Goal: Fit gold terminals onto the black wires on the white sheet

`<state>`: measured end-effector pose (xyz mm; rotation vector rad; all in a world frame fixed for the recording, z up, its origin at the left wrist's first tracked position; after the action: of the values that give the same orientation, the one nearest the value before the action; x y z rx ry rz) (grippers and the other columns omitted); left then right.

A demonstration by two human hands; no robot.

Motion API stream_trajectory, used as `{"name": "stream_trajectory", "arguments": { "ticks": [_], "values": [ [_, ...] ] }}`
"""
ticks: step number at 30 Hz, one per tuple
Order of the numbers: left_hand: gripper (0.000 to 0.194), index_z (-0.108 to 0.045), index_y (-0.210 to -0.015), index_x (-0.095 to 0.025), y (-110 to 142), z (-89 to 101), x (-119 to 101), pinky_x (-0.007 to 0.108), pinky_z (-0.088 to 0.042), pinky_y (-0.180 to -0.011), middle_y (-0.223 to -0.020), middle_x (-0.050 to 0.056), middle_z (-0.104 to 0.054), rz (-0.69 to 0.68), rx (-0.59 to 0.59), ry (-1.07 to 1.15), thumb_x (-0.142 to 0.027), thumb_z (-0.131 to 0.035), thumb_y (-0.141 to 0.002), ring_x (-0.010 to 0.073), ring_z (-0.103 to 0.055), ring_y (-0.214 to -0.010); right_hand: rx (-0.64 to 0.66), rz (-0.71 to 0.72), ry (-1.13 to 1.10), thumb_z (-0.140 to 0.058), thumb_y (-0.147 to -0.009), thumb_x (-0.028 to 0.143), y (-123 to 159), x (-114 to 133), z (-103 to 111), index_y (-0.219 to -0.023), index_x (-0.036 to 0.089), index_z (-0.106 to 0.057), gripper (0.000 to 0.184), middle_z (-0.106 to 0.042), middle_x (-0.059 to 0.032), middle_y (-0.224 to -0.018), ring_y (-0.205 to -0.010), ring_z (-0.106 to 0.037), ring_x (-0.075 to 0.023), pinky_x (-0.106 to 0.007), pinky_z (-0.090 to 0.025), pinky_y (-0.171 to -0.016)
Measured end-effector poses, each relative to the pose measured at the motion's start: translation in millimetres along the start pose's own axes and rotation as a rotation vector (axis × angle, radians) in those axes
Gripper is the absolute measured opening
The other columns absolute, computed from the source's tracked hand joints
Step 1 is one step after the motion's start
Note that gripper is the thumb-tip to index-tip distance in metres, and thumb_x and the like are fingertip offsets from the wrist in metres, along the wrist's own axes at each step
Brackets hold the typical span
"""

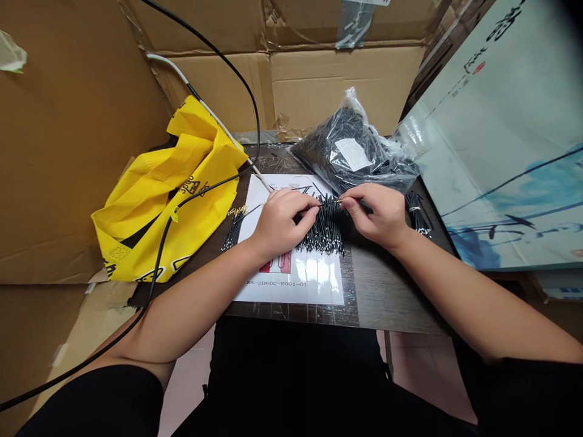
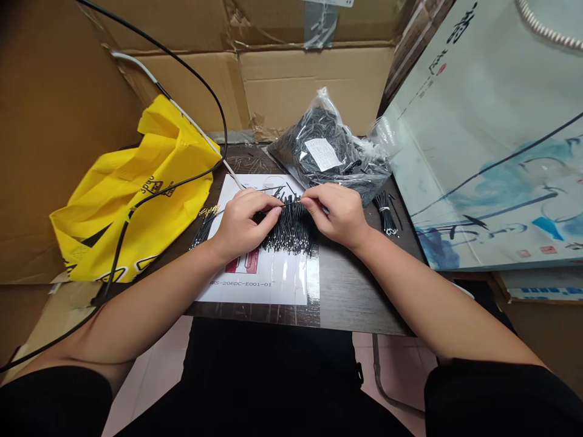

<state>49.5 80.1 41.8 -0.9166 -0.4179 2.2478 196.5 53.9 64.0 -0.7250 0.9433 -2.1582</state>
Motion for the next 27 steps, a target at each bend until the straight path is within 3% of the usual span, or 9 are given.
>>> {"name": "stream_trajectory", "arguments": {
  "ticks": [14, 27],
  "values": [
    [0.022, -0.07, -0.095, -0.022, 0.8, -4.6, 0.0, 0.033, -0.045, -0.088, -0.092, 0.001, -0.074, -0.021, 0.034, -0.02, -0.031, -0.05, -0.095, 0.0134, -0.063, -0.086, 0.069, 0.048, 0.009, -0.065, -0.091, 0.025, 0.3, 4.7, -10.3, -0.092, 0.019, -0.065, 0.006, -0.074, -0.0023, -0.082, -0.072, -0.068, -0.0131, -0.027, -0.054, -0.07],
    [0.022, -0.069, -0.094, -0.021, 1.5, -6.9, -1.6, 0.033, -0.044, -0.086, -0.088, 0.001, -0.073, -0.038, 0.048, -0.029, -0.031, -0.05, -0.095, 0.0134, -0.061, -0.084, 0.072, 0.001, -0.004, -0.064, -0.091, 0.027, 3.0, 0.4, -13.0, -0.089, 0.02, -0.067, 0.009, -0.075, -0.0021, -0.08, -0.071, -0.07, -0.0137, -0.027, -0.055, -0.07]
  ]
}}
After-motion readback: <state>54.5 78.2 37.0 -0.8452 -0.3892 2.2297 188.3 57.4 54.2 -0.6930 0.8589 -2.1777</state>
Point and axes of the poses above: each hand's wrist, its own y-axis away from the middle knuckle, its own z-axis out of the back of the hand, x = y × z, the point moved 10 cm from there along -y, towards the middle knuckle
